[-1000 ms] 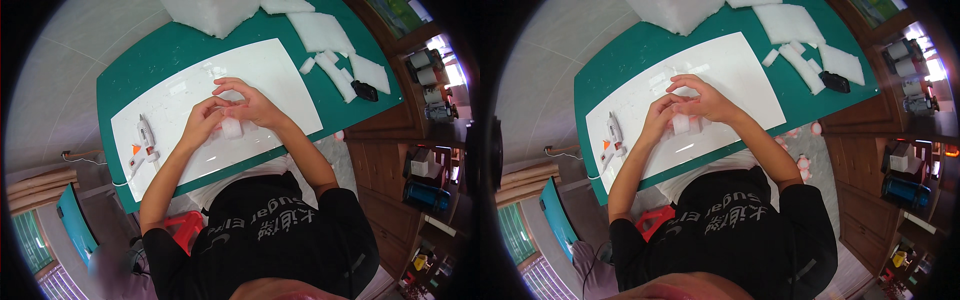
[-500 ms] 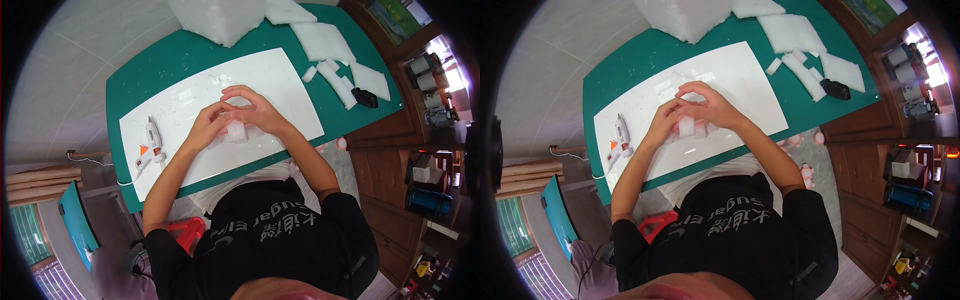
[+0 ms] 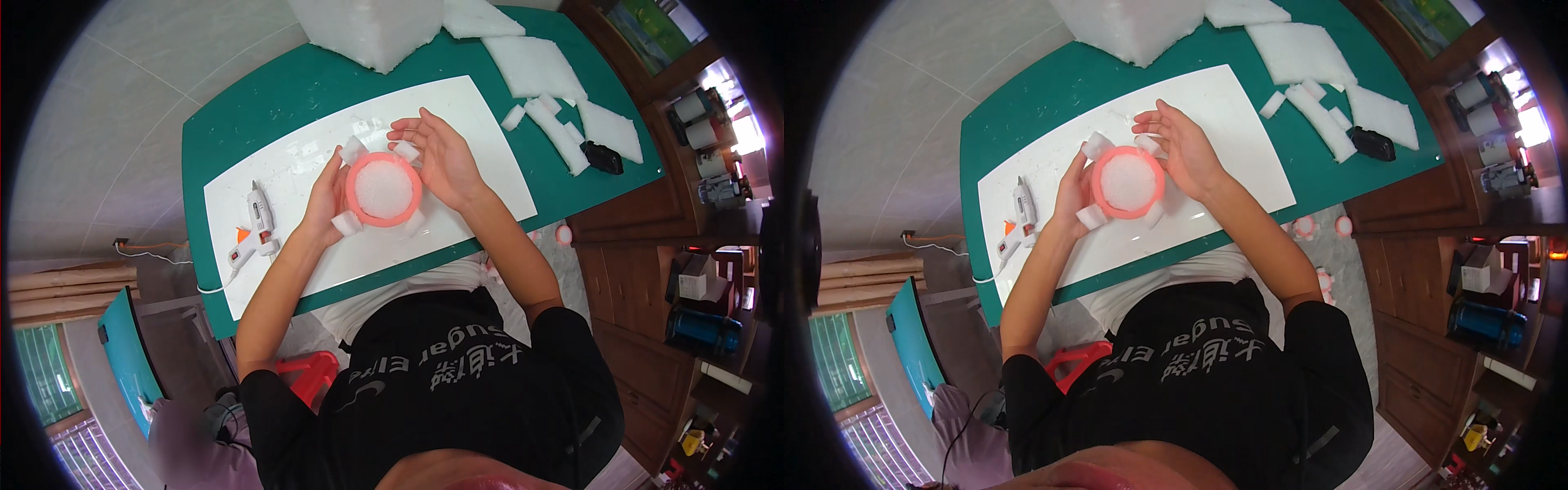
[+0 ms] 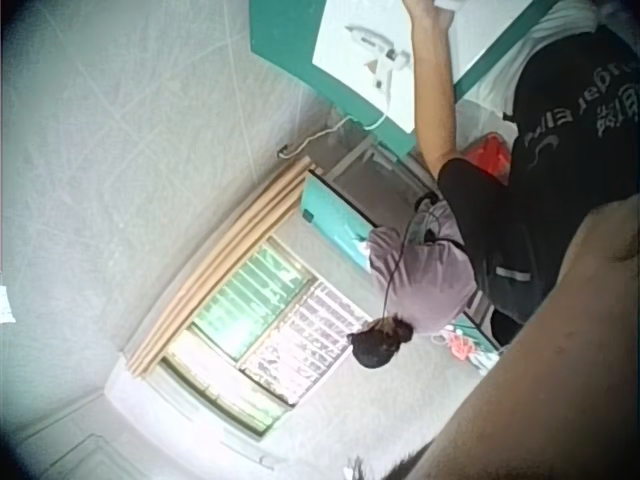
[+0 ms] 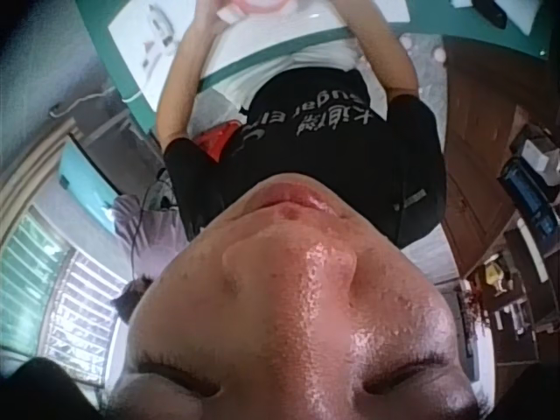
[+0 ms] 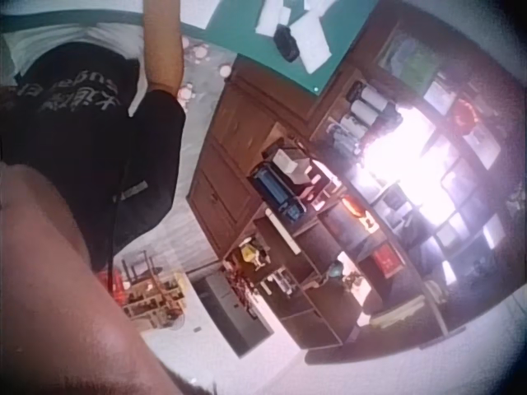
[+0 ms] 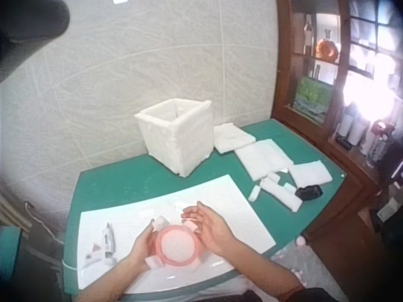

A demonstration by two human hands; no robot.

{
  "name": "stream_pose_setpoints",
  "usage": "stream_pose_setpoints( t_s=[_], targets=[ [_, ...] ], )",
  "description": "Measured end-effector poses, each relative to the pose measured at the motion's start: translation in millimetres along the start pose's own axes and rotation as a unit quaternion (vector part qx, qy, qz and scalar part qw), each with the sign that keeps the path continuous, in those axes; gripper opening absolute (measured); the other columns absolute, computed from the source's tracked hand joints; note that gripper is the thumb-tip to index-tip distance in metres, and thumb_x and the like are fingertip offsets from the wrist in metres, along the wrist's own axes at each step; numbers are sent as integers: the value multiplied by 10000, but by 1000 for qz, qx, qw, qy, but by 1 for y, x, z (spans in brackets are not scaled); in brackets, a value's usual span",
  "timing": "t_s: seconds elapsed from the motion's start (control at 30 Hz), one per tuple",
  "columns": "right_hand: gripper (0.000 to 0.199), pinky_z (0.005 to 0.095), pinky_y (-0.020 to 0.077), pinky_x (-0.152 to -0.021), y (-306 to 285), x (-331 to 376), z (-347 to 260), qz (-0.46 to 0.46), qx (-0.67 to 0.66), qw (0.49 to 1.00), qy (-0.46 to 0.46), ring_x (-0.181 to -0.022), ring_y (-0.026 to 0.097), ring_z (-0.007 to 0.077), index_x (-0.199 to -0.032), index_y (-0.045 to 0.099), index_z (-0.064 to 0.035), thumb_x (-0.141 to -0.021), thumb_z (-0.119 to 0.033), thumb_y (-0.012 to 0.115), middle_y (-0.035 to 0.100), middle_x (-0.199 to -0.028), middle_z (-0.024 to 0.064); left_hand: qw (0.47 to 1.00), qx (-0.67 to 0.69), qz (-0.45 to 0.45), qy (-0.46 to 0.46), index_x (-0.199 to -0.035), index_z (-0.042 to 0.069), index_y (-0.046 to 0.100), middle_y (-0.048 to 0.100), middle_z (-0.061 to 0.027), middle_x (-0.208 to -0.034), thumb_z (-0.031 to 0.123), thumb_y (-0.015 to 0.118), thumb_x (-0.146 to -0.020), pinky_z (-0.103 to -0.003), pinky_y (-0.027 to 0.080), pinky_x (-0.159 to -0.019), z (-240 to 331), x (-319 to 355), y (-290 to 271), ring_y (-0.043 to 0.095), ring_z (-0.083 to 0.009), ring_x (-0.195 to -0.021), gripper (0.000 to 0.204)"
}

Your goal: Using a hot glue gun to attach small white foam blocks to a pink circular foam ring.

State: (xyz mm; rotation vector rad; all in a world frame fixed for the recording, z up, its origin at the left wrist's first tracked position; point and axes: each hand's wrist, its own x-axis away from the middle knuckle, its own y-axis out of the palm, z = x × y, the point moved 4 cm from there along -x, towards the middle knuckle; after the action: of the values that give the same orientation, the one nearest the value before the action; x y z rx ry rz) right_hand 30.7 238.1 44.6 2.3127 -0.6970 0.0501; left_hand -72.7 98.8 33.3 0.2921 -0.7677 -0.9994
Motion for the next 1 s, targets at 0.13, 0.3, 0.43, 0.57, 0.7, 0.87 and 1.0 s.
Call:
stream_pose_setpoints(
  t_s=[0.13, 0.3, 0.43, 0.57, 0.7, 0.87, 1.0],
  targets=[
    [534, 398, 429, -1052, 0, 7, 5, -19, 23, 999, 14, -1205, 543, 242, -1335, 516, -15, -1039, -451, 427, 565, -1313, 171, 1000, -2, 6, 10, -1418, -11, 410, 564, -177, -1362, 566, 324, -1042, -409, 522, -1006, -2, 3, -8, 606, -255, -1217, 695],
    [554, 425, 411, -1061, -13, 18, 14, -61, 9, 998, 20, -1253, 506, 246, -1436, 433, -51, -1041, -439, 443, 487, -1412, 162, 998, 29, -29, 47, -1451, -25, 360, 530, -188, -1400, 566, 289, -1049, -427, 471, -1066, 8, 12, -5, 561, -269, -1275, 719],
    [576, 433, 418, -1073, -23, 26, 26, -158, -65, 985, 22, -1291, 492, 250, -1492, 367, -52, -1039, -388, 487, 442, -1458, 156, 987, 77, -115, 79, -1450, -24, 400, 468, -186, -1472, 580, 280, -1045, -446, 371, -1149, 12, 20, 5, 489, -296, -1352, 736],
    [592, 417, 453, -1062, -20, 36, 20, -188, -101, 974, 75, -1284, 512, 251, -1507, 343, -32, -1004, -254, 562, 455, -1450, 157, 983, 57, -158, 71, -1432, -37, 416, 481, -194, -1459, 549, 280, -1058, -436, 339, -1163, 8, 21, 14, 473, -292, -1365, 708],
    [649, 369, 484, -1035, -27, 38, 19, -133, 13, 987, 94, -1258, 538, 242, -1500, 354, -12, -907, -57, 613, 507, -1390, 143, 993, -26, -99, 58, -1332, -18, 490, 607, -186, -1304, 472, 325, -1074, -421, 436, -1067, 2, 15, -7, 605, -275, -1190, 578],
    [641, 347, 498, -1004, -46, 68, 5, -77, -19, 991, 104, -1199, 578, 235, -1462, 410, 2, -860, 8, 631, 556, -1318, 143, 979, -158, -15, 127, -1238, 10, 514, 678, -208, -1108, 367, 357, -1072, -359, 537, -901, 21, 24, -34, 691, -258, -980, 424],
    [526, 374, 562, -883, -136, 130, -39, 52, 291, 927, -233, -1125, 621, 272, -1355, 524, 18, -840, 22, 630, 615, -1214, 166, 970, -136, 2, 204, -1218, -6, 535, 677, -185, -1056, 297, 417, -1058, -352, 532, -855, 40, 32, -55, 676, -240, -895, 362]
  ],
)
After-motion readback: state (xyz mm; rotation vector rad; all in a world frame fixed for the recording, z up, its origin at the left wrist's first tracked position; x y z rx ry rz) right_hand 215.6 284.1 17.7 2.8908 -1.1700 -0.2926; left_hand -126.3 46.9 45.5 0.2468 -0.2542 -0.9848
